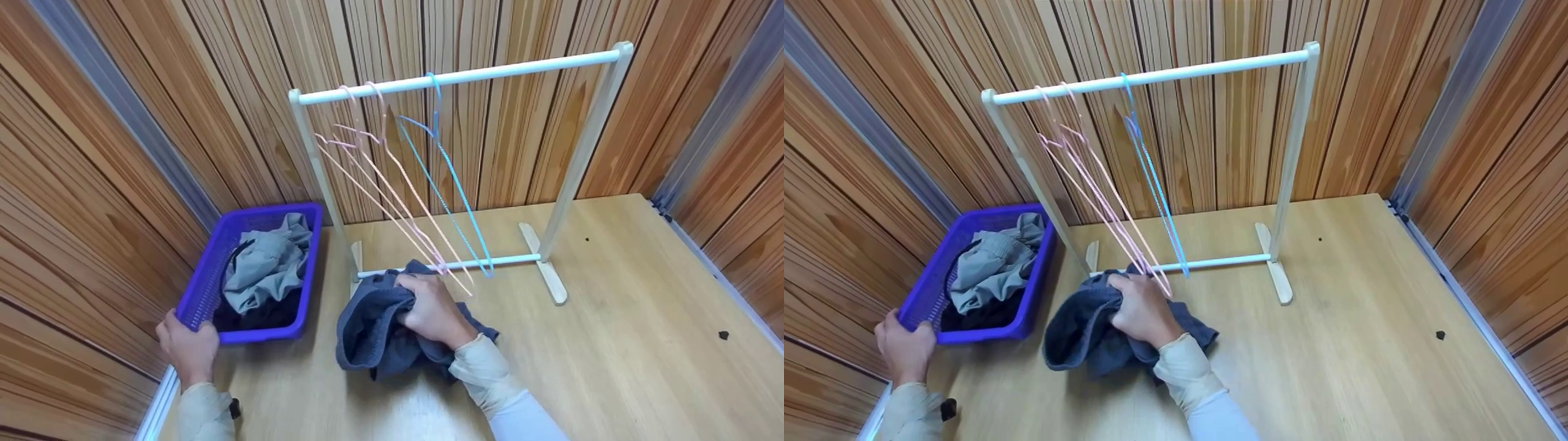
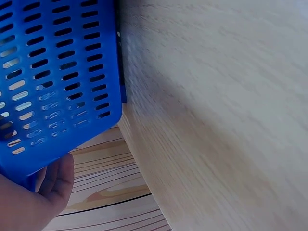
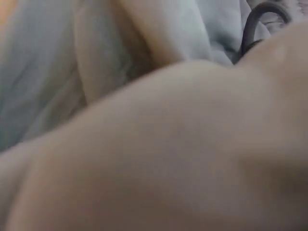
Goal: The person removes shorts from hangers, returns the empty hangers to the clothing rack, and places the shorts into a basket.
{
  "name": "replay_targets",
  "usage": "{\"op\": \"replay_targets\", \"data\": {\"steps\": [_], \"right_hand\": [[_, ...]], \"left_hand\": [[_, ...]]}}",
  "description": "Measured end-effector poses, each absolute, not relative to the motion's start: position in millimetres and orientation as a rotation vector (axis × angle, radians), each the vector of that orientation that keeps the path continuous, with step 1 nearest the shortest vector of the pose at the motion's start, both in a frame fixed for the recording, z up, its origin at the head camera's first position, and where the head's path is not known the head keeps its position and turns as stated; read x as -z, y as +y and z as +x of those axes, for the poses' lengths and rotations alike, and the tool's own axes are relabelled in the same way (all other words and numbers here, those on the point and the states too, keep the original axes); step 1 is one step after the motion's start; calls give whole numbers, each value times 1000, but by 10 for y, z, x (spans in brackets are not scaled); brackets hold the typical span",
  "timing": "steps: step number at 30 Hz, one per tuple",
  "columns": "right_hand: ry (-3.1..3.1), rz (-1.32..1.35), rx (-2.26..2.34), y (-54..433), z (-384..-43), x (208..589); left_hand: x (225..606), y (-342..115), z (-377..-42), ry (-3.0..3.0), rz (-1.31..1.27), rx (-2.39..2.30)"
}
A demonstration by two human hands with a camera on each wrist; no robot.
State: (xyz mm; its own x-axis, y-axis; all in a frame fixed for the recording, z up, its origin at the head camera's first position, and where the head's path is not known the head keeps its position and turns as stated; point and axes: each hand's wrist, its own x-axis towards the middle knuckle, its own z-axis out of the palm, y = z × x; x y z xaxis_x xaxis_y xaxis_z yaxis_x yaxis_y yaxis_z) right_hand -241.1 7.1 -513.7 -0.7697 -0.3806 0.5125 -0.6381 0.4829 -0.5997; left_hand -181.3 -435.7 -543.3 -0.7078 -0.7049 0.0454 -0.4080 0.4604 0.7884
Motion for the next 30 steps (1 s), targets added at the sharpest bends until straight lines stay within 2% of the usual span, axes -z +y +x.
{"op": "replay_targets", "data": {"steps": [13, 30], "right_hand": [[-2185, 1031, -1294, -517, -2486, 4554], [-1936, 1075, -1436, -1252, -2763, 4068]], "left_hand": [[5426, -4335, -1850, -2339, 957, 1148], [5449, -4342, -1826, -2380, 951, 1106]]}}
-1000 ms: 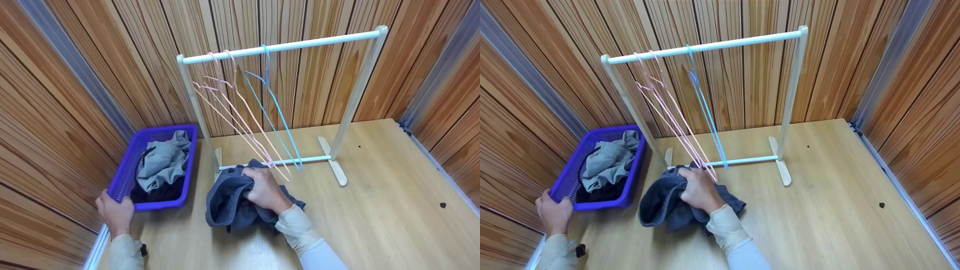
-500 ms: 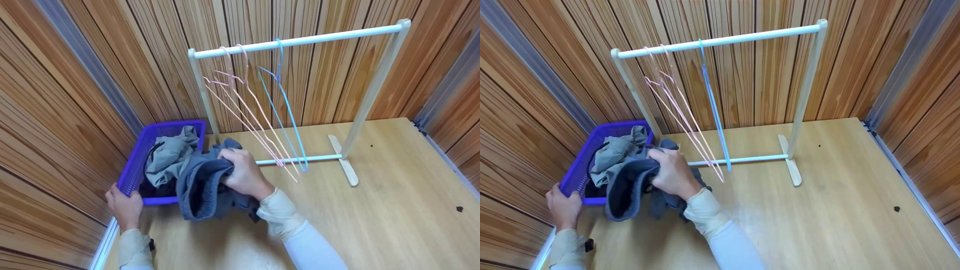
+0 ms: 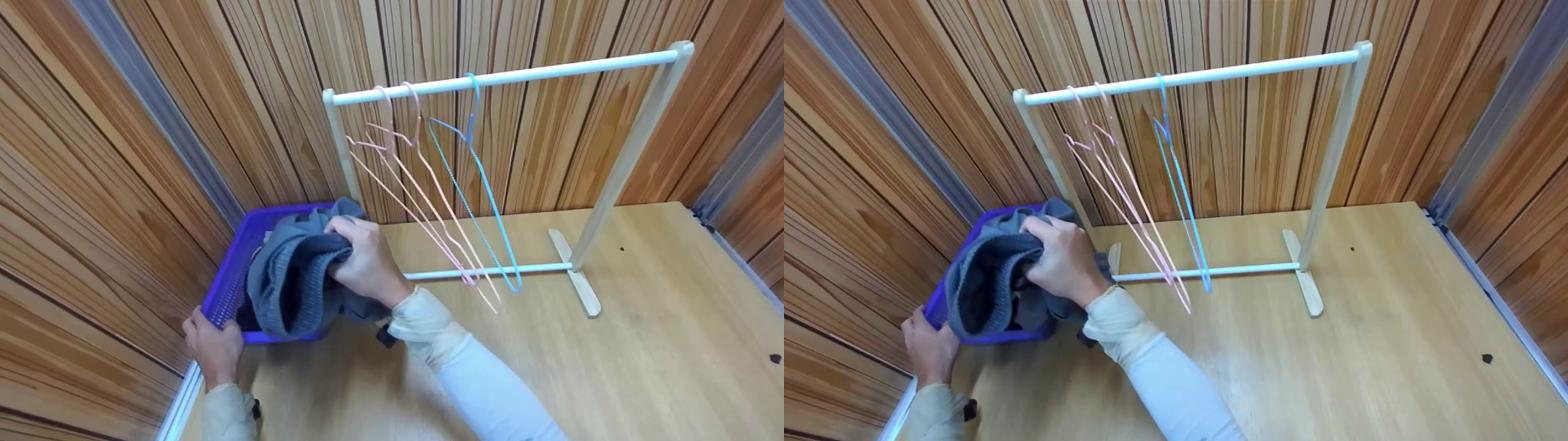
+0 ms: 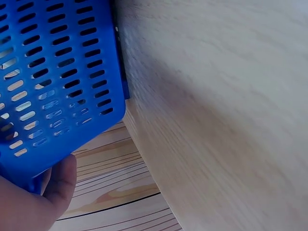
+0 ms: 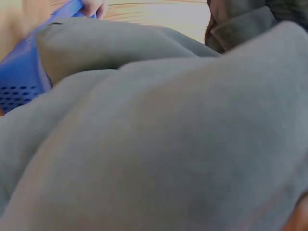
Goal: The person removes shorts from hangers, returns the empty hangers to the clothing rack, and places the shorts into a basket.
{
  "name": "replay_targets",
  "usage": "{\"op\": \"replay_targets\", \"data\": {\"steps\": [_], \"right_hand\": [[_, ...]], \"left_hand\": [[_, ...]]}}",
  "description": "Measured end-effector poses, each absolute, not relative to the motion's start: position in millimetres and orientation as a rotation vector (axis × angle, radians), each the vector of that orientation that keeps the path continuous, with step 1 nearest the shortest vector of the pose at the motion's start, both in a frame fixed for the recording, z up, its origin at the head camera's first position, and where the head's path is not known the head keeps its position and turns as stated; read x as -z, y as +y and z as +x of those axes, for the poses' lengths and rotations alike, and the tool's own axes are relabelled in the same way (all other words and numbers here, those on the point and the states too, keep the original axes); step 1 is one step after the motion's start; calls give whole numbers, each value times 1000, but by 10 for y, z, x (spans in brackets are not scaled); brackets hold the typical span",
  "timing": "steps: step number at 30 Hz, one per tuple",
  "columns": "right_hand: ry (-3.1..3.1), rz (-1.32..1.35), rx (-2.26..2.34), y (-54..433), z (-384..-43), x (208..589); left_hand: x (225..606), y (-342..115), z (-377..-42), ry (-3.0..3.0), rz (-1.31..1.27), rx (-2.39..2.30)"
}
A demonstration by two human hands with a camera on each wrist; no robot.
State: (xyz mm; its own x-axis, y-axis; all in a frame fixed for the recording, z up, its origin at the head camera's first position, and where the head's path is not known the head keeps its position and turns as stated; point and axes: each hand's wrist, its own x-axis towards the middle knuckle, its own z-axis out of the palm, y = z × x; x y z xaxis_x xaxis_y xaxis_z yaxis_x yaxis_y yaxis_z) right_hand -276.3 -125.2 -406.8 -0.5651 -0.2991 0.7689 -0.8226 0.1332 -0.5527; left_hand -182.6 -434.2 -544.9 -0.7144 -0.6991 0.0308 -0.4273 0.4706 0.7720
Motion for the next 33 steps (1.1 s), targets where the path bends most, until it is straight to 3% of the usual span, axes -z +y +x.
{"op": "replay_targets", "data": {"steps": [16, 25, 33], "right_hand": [[-1711, 843, -1637, -1786, -3169, 3861], [-1865, 750, -1694, -2089, -3333, 4358], [-2318, 901, -1351, -2103, -3362, 4647]], "left_hand": [[5530, -4108, -1888, -2379, 941, 1112], [5568, -4037, -1861, -2332, 888, 1049], [5533, -4018, -1858, -2334, 895, 1088]]}}
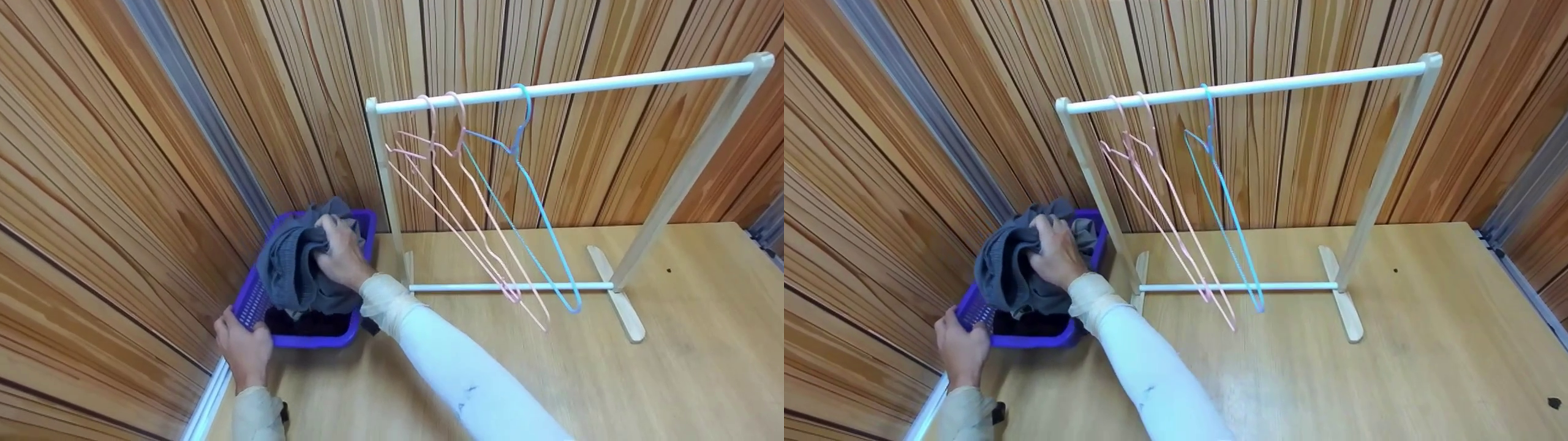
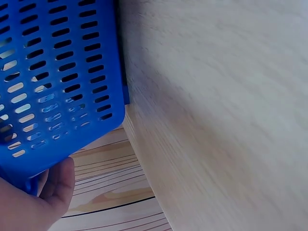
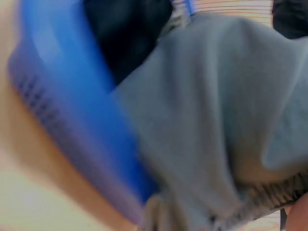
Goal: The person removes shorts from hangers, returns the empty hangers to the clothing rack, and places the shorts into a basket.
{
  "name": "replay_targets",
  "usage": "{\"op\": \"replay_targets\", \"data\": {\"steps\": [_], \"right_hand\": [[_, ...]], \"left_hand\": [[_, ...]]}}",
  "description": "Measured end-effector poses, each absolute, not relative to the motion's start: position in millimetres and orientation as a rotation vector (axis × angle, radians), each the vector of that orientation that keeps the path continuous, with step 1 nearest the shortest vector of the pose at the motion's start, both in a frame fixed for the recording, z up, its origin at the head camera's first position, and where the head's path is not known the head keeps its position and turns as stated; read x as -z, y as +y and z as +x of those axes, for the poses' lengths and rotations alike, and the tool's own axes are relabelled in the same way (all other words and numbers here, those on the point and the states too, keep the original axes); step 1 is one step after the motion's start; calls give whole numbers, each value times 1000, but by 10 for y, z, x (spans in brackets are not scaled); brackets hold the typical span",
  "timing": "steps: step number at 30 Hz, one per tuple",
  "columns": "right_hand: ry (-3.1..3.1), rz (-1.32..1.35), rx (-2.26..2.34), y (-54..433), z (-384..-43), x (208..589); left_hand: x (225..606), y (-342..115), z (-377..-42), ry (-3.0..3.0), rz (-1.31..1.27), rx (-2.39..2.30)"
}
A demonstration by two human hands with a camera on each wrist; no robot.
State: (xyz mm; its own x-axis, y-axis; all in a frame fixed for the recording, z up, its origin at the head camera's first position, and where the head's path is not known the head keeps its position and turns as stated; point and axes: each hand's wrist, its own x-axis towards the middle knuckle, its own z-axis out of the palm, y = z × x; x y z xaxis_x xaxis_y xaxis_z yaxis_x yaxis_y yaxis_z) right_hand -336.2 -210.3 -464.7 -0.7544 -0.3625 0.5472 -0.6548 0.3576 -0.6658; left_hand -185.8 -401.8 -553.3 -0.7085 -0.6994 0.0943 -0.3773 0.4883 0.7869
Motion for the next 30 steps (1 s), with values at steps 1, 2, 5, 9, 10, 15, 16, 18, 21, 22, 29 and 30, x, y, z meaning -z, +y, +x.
{"op": "replay_targets", "data": {"steps": [1, 2, 5, 9, 10, 15, 16, 18, 21, 22, 29, 30], "right_hand": [[-2350, 927, -1300, -2107, -3369, 4652], [-2381, 951, -1241, -2111, -3374, 4654], [-2468, 1028, -1094, -2119, -3370, 4670], [-2609, 1118, -965, -2103, -3334, 4741], [-2649, 1136, -951, -2094, -3326, 4765], [-2853, 1219, -855, -2042, -3309, 4846], [-2888, 1242, -838, -2034, -3308, 4846], [-2947, 1296, -785, -2019, -3307, 4830], [-3013, 1375, -648, -1996, -3298, 4792], [-3028, 1393, -592, -1993, -3291, 4783], [-3084, 1440, -301, -1998, -3252, 4744], [-3093, 1440, -283, -1999, -3251, 4744]], "left_hand": [[5525, -4025, -1862, -2335, 894, 1089], [5519, -4032, -1864, -2334, 894, 1092], [5507, -4050, -1869, -2340, 898, 1100], [5523, -4058, -1863, -2347, 897, 1102], [5529, -4053, -1858, -2346, 895, 1099], [5535, -4032, -1855, -2336, 895, 1078], [5535, -4032, -1859, -2330, 889, 1060], [5529, -4034, -1865, -2324, 876, 1031], [5512, -4021, -1866, -2324, 864, 1006], [5510, -4018, -1866, -2323, 861, 1002], [5454, -3992, -1851, -2339, 885, 1043], [5449, -3992, -1847, -2341, 887, 1047]]}}
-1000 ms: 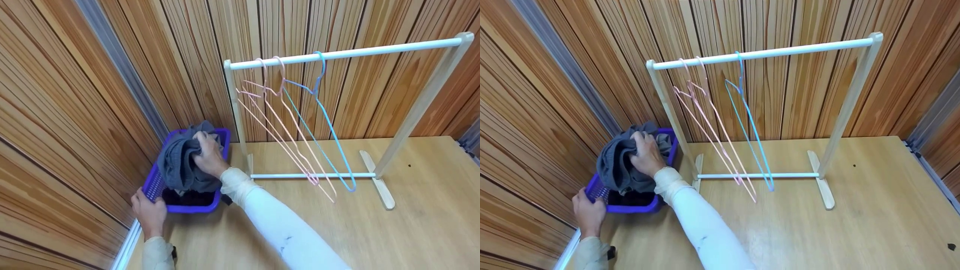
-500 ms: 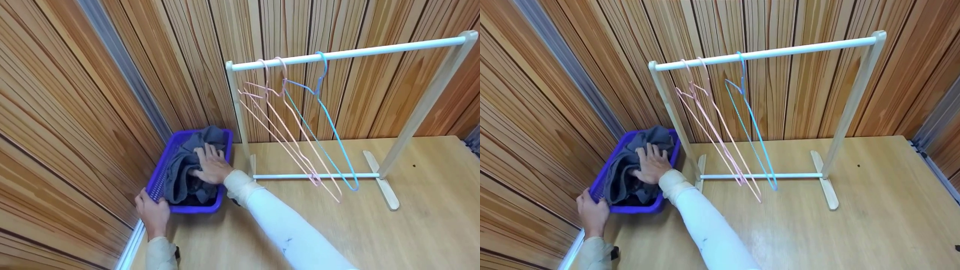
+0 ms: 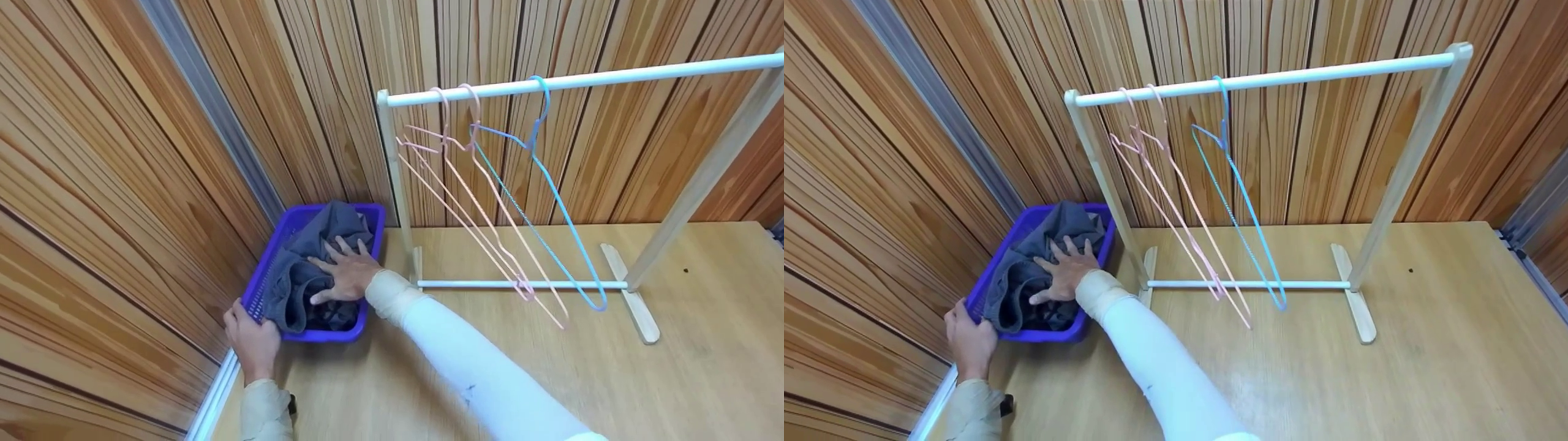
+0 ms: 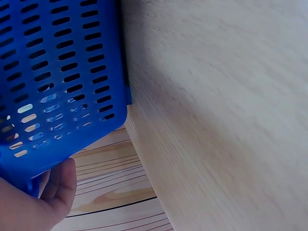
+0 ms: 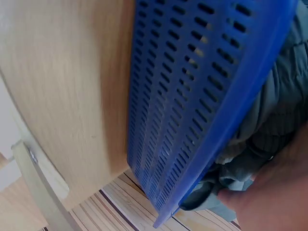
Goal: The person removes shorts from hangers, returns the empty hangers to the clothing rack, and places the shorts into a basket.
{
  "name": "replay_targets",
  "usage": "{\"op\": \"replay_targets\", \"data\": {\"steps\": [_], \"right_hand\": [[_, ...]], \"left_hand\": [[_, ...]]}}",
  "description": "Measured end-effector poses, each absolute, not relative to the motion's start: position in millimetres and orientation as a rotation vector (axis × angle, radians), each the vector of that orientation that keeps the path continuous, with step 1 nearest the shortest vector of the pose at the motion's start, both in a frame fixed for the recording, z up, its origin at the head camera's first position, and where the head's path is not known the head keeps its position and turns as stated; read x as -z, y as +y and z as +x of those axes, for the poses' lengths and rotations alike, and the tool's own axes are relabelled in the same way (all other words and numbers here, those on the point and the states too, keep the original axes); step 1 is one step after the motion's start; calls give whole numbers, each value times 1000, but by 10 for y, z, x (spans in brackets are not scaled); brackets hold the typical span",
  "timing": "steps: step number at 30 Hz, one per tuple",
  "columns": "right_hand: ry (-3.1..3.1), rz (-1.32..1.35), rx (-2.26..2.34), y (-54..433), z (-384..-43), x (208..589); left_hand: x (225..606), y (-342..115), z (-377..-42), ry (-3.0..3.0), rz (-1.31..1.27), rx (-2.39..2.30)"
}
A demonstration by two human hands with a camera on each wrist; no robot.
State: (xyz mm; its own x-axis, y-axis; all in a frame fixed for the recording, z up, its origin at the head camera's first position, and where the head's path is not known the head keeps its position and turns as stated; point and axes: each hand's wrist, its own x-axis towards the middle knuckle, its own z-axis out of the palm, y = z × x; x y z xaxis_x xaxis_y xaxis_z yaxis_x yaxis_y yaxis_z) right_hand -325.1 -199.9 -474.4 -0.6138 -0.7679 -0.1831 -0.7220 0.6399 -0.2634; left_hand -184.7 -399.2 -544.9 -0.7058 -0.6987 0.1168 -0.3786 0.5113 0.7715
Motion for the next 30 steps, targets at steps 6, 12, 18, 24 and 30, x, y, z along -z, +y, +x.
{"op": "replay_targets", "data": {"steps": [6, 12, 18, 24, 30], "right_hand": [[2571, -1175, 189, -1996, -3227, 4829], [2566, -1133, 155, -2019, -3188, 4943], [2601, -1122, 124, -2053, -3176, 4934], [2587, -1124, 135, -2053, -3146, 4958], [2629, -1086, 125, -2068, -3177, 4992]], "left_hand": [[5459, -3980, -1790, -2343, 888, 1034], [5442, -3959, -1730, -2349, 899, 1053], [5418, -3975, -1730, -2336, 862, 1029], [5440, -3971, -1681, -2344, 865, 1032], [5443, -3951, -1702, -2350, 838, 1009]]}}
